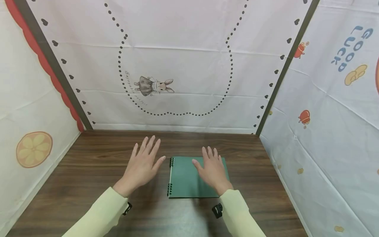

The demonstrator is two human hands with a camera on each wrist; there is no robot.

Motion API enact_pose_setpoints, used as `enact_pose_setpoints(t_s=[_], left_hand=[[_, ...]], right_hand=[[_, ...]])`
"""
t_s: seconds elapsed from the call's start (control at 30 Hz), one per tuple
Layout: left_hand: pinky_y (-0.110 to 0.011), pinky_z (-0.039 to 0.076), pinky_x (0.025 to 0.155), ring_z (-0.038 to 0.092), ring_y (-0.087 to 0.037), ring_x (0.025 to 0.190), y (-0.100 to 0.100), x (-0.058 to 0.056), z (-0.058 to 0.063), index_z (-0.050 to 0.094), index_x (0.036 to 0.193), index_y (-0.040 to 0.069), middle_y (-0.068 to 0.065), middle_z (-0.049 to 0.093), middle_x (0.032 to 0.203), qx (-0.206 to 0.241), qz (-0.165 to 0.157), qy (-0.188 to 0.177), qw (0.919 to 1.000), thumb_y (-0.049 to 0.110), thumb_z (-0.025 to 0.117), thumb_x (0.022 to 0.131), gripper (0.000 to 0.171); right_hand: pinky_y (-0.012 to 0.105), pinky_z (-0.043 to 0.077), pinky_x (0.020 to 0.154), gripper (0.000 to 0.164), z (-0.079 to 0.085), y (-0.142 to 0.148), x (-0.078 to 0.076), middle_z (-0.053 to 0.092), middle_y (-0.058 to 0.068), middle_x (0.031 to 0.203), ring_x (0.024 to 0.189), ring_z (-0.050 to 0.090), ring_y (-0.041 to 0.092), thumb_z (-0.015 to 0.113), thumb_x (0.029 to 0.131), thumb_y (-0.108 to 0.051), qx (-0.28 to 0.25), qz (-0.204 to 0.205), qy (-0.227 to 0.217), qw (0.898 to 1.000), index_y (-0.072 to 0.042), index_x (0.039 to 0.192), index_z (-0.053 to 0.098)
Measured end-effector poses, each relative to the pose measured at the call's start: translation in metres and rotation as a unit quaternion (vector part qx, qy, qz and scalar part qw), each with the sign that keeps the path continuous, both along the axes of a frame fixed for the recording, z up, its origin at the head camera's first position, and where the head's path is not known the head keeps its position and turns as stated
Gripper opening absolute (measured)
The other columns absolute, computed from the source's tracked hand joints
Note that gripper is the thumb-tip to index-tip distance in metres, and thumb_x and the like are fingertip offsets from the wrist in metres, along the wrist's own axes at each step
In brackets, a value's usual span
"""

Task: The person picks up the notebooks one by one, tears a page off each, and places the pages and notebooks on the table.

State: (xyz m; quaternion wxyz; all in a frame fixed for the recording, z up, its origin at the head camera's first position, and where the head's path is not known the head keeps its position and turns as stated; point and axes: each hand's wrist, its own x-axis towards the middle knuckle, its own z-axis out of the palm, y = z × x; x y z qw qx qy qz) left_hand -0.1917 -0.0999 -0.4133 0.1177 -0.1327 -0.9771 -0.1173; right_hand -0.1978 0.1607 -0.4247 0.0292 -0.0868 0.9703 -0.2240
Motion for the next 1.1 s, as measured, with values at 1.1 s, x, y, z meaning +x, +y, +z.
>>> enact_pose_setpoints(t_s=[1.1], left_hand=[[-0.053, 0.030, 0.115, 0.043, -0.032, 0.138, 0.043, 0.004, -0.076, 0.049, 0.139, 0.004, -0.017, 0.047, 0.146, 0.007, -0.083, -0.011, 0.9965, 0.044, 0.062, 0.092, 0.063]], right_hand=[[0.062, 0.029, 0.110, 0.067, -0.086, 0.059, 0.025, 0.021, 0.026, 0.158, 0.142, 0.029, 0.045, 0.048, 0.101, -0.037, -0.041, -0.101, -0.099, 0.989, 0.000, 0.152, 0.025]])
